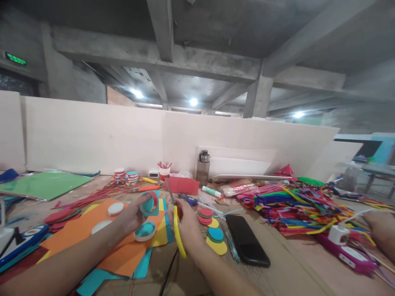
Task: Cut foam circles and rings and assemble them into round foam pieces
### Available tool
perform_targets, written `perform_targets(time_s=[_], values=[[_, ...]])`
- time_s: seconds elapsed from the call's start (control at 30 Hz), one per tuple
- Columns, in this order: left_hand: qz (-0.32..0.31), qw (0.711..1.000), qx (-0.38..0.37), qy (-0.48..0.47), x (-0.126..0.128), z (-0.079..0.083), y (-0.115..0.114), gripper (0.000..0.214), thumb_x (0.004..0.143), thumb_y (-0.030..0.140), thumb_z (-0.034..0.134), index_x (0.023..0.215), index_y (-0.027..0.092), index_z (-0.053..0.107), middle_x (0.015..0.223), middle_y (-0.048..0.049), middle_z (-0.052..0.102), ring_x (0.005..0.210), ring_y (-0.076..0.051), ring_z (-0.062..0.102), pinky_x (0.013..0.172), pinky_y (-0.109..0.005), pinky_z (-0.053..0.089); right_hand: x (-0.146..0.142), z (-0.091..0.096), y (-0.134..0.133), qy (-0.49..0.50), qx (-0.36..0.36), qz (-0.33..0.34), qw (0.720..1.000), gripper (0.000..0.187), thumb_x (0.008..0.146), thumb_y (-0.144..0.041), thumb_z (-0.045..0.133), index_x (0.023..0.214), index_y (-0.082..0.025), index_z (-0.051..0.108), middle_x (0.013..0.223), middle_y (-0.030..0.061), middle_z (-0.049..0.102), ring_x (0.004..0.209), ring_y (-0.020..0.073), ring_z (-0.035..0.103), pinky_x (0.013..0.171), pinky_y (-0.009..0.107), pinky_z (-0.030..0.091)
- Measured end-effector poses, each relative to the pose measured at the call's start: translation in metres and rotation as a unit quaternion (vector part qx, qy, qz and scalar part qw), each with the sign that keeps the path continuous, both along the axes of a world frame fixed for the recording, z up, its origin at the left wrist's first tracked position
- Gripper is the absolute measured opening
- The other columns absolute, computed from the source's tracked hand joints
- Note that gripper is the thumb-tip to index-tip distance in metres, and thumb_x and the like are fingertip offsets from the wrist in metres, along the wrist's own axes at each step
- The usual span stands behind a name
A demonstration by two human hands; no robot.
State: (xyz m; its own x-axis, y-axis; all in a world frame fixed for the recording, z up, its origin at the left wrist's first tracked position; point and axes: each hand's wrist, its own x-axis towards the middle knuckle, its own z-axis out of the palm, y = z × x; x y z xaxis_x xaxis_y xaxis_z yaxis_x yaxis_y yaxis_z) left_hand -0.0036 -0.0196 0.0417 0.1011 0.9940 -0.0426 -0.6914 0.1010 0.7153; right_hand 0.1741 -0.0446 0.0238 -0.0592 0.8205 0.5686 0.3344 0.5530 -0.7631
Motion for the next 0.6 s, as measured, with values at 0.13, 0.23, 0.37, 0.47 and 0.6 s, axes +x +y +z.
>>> perform_targets(time_s=[0.13, 0.23, 0.37, 0.47, 0.6], values=[[-0.111, 0.992, 0.052, 0.010, -0.002, -0.002, -0.006, 0.022, 0.063, 0.022, 0.077, 0.081, 0.013, 0.069, 0.073, -0.0065, 0.068, 0.065, -0.016, 0.064, 0.064, -0.026, 0.051, -0.002, -0.002, 0.001, 0.011, -0.055, 0.027, 0.998, 0.033, 0.078, -0.032, 0.062, 0.109, -0.022, 0.055, 0.076, 0.0000, 0.060, 0.066, 0.0157, 0.055, 0.062, 0.028, 0.048], [-0.173, 0.980, 0.092, 0.023, 0.001, -0.008, -0.007, 0.038, 0.061, 0.027, 0.079, 0.097, 0.016, 0.071, 0.079, -0.0082, 0.069, 0.072, -0.019, 0.065, 0.067, -0.028, 0.049, -0.005, -0.005, 0.001, 0.019, -0.048, 0.023, 0.998, 0.032, 0.078, -0.029, 0.060, 0.108, -0.022, 0.054, 0.078, 0.0003, 0.059, 0.066, 0.0155, 0.054, 0.062, 0.028, 0.047], [-0.193, 0.975, 0.106, 0.029, 0.008, -0.013, -0.009, 0.026, 0.061, 0.029, 0.081, 0.081, 0.016, 0.071, 0.065, -0.0037, 0.063, 0.056, -0.013, 0.058, 0.058, -0.024, 0.047, -0.014, -0.011, -0.001, -0.007, -0.016, -0.010, 1.000, 0.037, 0.074, -0.022, 0.059, 0.110, -0.020, 0.055, 0.086, 0.0031, 0.058, 0.074, 0.0168, 0.054, 0.066, 0.029, 0.048], [-0.203, 0.973, 0.098, 0.038, 0.008, -0.012, -0.011, 0.022, 0.062, 0.029, 0.081, 0.072, 0.015, 0.068, 0.059, -0.0027, 0.061, 0.053, -0.012, 0.056, 0.054, -0.022, 0.045, -0.022, -0.010, -0.007, -0.042, -0.004, 0.001, 0.999, 0.052, 0.068, -0.013, 0.059, 0.118, -0.021, 0.051, 0.105, 0.0073, 0.056, 0.090, 0.0189, 0.056, 0.074, 0.032, 0.050], [-0.204, 0.975, 0.064, 0.051, 0.005, -0.011, -0.010, 0.025, 0.067, 0.028, 0.077, 0.087, 0.015, 0.069, 0.071, -0.0059, 0.067, 0.064, -0.016, 0.063, 0.064, -0.027, 0.050, -0.026, -0.001, -0.015, -0.124, -0.001, 0.017, 0.992, 0.066, 0.065, -0.009, 0.062, 0.128, -0.022, 0.048, 0.119, 0.0125, 0.052, 0.105, 0.0240, 0.055, 0.089, 0.040, 0.049]])
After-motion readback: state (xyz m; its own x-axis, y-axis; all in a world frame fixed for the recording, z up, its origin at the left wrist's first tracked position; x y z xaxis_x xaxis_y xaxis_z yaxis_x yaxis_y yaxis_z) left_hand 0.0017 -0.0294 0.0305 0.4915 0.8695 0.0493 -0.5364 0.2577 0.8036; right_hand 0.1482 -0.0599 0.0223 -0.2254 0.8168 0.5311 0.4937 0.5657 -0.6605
